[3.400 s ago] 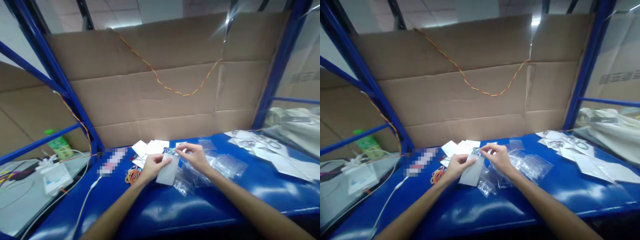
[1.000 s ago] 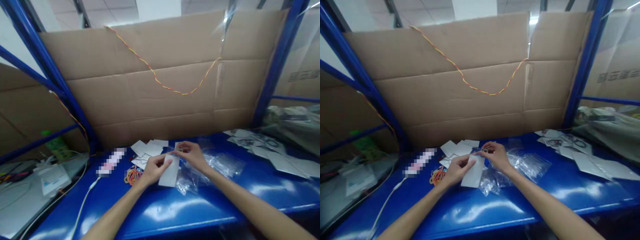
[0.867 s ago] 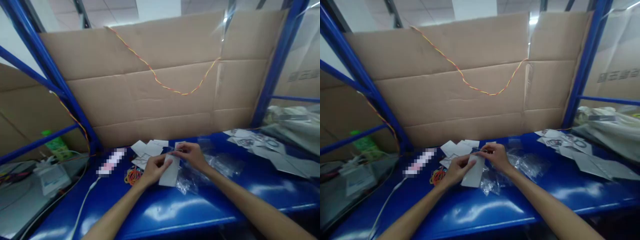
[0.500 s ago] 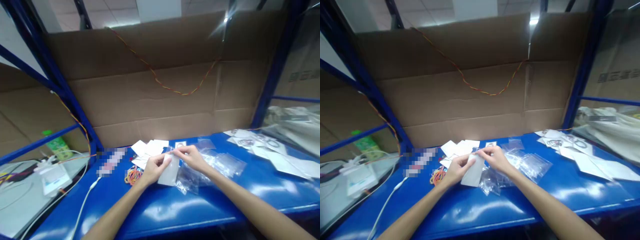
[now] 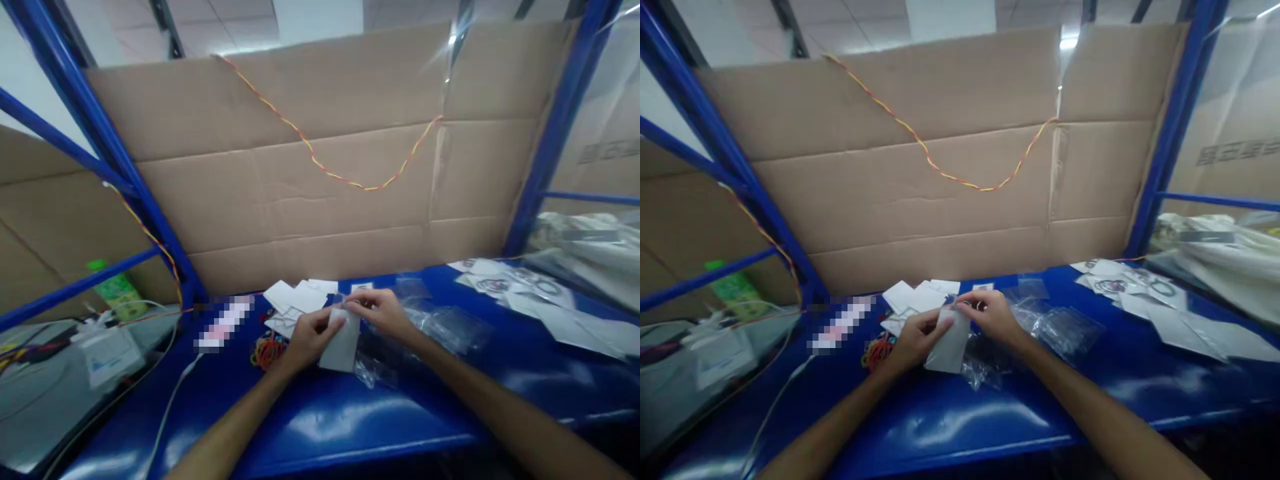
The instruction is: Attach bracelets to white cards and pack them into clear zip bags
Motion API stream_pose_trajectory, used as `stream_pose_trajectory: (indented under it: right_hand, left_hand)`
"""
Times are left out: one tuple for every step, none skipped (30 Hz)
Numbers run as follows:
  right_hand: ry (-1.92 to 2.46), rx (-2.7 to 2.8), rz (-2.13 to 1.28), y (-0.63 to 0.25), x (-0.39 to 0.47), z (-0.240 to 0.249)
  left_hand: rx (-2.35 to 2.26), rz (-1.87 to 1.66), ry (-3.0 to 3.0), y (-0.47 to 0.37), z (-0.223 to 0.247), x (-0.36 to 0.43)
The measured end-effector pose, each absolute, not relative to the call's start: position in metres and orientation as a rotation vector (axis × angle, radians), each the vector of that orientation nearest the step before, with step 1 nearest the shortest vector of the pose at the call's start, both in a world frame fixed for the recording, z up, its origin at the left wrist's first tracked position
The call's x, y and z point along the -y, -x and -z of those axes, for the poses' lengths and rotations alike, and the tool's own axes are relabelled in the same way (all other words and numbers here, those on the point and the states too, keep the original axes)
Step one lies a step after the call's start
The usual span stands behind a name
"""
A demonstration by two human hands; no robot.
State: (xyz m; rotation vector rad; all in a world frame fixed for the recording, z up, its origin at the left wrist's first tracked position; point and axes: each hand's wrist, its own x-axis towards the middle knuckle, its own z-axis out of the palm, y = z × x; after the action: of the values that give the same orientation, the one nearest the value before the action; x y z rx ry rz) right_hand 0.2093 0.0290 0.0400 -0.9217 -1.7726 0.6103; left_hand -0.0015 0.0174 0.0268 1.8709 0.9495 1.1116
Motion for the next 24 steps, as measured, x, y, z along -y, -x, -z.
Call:
stream_pose_trajectory:
  right_hand:
    - [0.919,1.786,-0.606,-0.209,-0.029,-0.040]
    - [0.918,1.798,-0.591,-0.208,-0.029,-0.039]
    - [0.913,1.814,-0.563,-0.208,-0.029,-0.039]
    - [0.901,1.832,-0.525,-0.207,-0.028,-0.038]
    - [0.885,1.851,-0.485,-0.207,-0.028,-0.038]
    - [0.868,1.865,-0.448,-0.206,-0.028,-0.037]
    - [0.851,1.878,-0.416,-0.206,-0.027,-0.037]
    - [0.834,1.891,-0.391,-0.206,-0.027,-0.037]
    - [0.820,1.906,-0.374,-0.206,-0.026,-0.038]
    - [0.808,1.920,-0.362,-0.207,-0.026,-0.038]
    - [0.793,1.937,-0.352,-0.207,-0.025,-0.038]
    - [0.777,1.954,-0.349,-0.207,-0.025,-0.039]
    - [0.765,1.965,-0.355,-0.207,-0.024,-0.039]
    - [0.759,1.966,-0.374,-0.207,-0.023,-0.039]
    - [0.759,1.958,-0.398,-0.207,-0.023,-0.039]
    - [0.765,1.942,-0.425,-0.207,-0.022,-0.039]
    - [0.774,1.925,-0.450,-0.207,-0.022,-0.039]
    - [0.785,1.914,-0.475,-0.207,-0.021,-0.040]
    - [0.795,1.909,-0.499,-0.207,-0.021,-0.041]
    - [0.804,1.903,-0.525,-0.208,-0.020,-0.043]
    - [0.811,1.898,-0.553,-0.209,-0.020,-0.044]
    - [0.817,1.894,-0.583,-0.209,-0.020,-0.046]
    - [0.820,1.890,-0.611,-0.210,-0.019,-0.048]
    - [0.820,1.886,-0.636,-0.210,-0.019,-0.049]
  left_hand:
    - [-0.953,-1.107,-1.876,0.002,-0.027,-0.017]
    - [-0.958,-1.104,-1.880,0.002,-0.026,-0.018]
    - [-0.965,-1.103,-1.883,0.002,-0.026,-0.018]
    - [-0.971,-1.105,-1.884,0.002,-0.026,-0.018]
    - [-0.976,-1.109,-1.886,0.002,-0.025,-0.018]
    - [-0.978,-1.112,-1.889,0.002,-0.025,-0.019]
    - [-0.979,-1.118,-1.891,0.002,-0.024,-0.019]
    - [-0.980,-1.124,-1.892,0.002,-0.024,-0.020]
    - [-0.980,-1.129,-1.895,0.002,-0.023,-0.020]
    - [-0.979,-1.133,-1.899,0.002,-0.023,-0.021]
    - [-0.978,-1.136,-1.903,0.002,-0.023,-0.021]
    - [-0.979,-1.141,-1.907,0.002,-0.023,-0.021]
    - [-0.981,-1.148,-1.911,0.003,-0.023,-0.022]
    - [-0.981,-1.153,-1.911,0.003,-0.024,-0.022]
    - [-0.980,-1.160,-1.907,0.003,-0.025,-0.021]
    - [-0.978,-1.167,-1.899,0.003,-0.027,-0.021]
    - [-0.975,-1.172,-1.891,0.002,-0.029,-0.020]
    - [-0.968,-1.175,-1.880,0.002,-0.031,-0.019]
    - [-0.956,-1.167,-1.862,0.002,-0.033,-0.018]
    - [-0.943,-1.161,-1.831,0.001,-0.035,-0.017]
    - [-0.930,-1.158,-1.790,0.000,-0.037,-0.017]
    - [-0.918,-1.155,-1.745,0.000,-0.038,-0.016]
    - [-0.909,-1.152,-1.702,-0.001,-0.039,-0.017]
    - [-0.905,-1.149,-1.669,-0.001,-0.039,-0.017]
